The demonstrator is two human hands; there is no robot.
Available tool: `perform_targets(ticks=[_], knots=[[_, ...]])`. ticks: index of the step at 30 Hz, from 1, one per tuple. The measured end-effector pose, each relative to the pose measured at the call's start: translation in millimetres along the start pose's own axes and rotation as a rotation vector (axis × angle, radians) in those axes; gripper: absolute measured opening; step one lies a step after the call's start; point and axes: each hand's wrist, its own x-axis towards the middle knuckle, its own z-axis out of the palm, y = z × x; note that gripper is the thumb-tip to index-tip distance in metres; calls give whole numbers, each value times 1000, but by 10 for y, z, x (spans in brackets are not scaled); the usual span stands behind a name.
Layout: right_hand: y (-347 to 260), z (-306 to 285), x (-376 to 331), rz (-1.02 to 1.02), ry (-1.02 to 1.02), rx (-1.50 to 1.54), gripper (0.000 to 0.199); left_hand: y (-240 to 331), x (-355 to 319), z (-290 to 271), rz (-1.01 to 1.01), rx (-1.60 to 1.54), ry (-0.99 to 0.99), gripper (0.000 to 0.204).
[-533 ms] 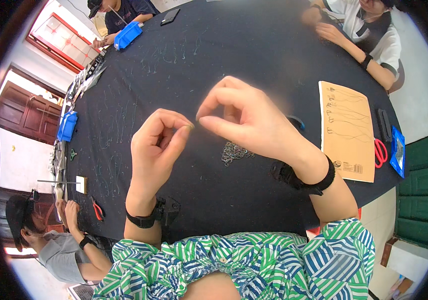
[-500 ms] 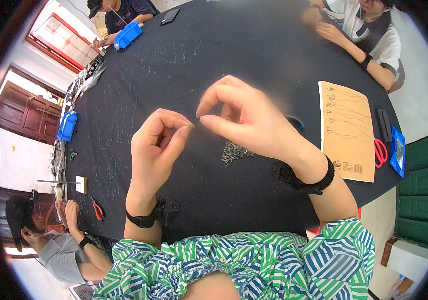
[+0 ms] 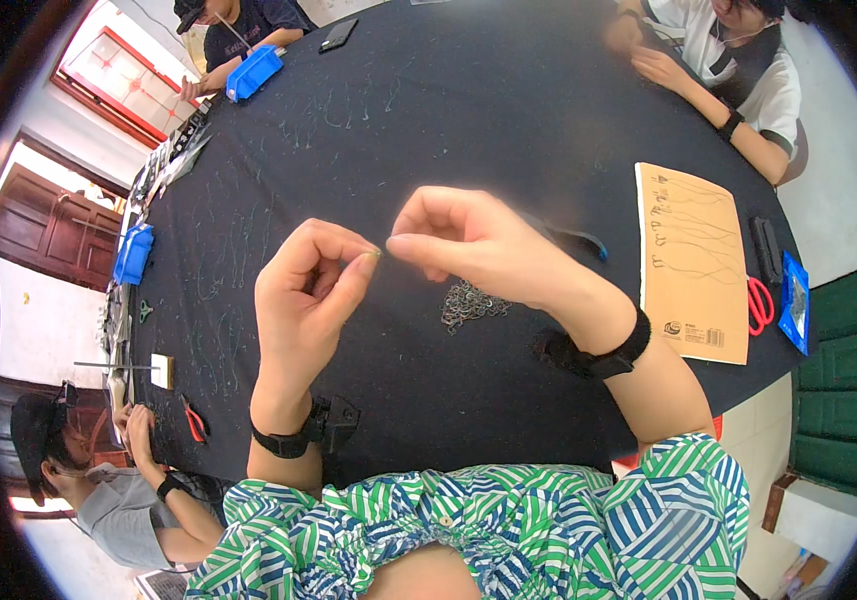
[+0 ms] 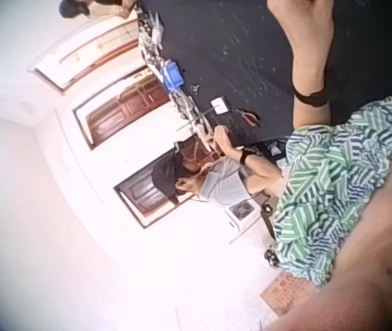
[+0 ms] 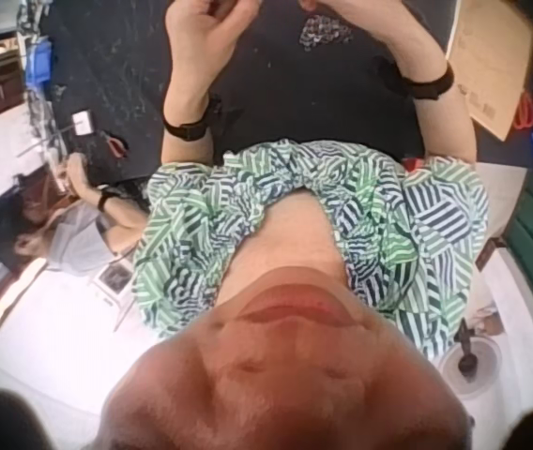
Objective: The person threads small metal pieces onto a thin green line by hand. They use pliers to press and secure a metal component onto the line before setting the assembly down on the table.
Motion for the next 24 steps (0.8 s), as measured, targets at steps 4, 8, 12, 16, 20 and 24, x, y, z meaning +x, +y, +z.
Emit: perform_targets(ticks=[4, 8, 12, 16, 20, 24], knots=[[187, 138, 39, 28, 10, 121, 17, -24, -7, 10, -9, -27, 40, 5], [311, 228, 24, 1, 55, 131, 15, -46, 5, 15, 50, 11, 103, 6], [243, 253, -26, -96, 138, -2, 16, -6, 54, 18, 75, 107, 155, 11], [46, 233, -69, -216, 232, -337, 13, -21, 50, 0, 82, 156, 164, 12], [-91, 188, -93, -339, 252, -613, 10, -47, 49, 19, 118, 159, 106, 12], [-145, 102, -75, -367, 259, -692, 11, -36, 44, -7, 133, 124, 30, 7]])
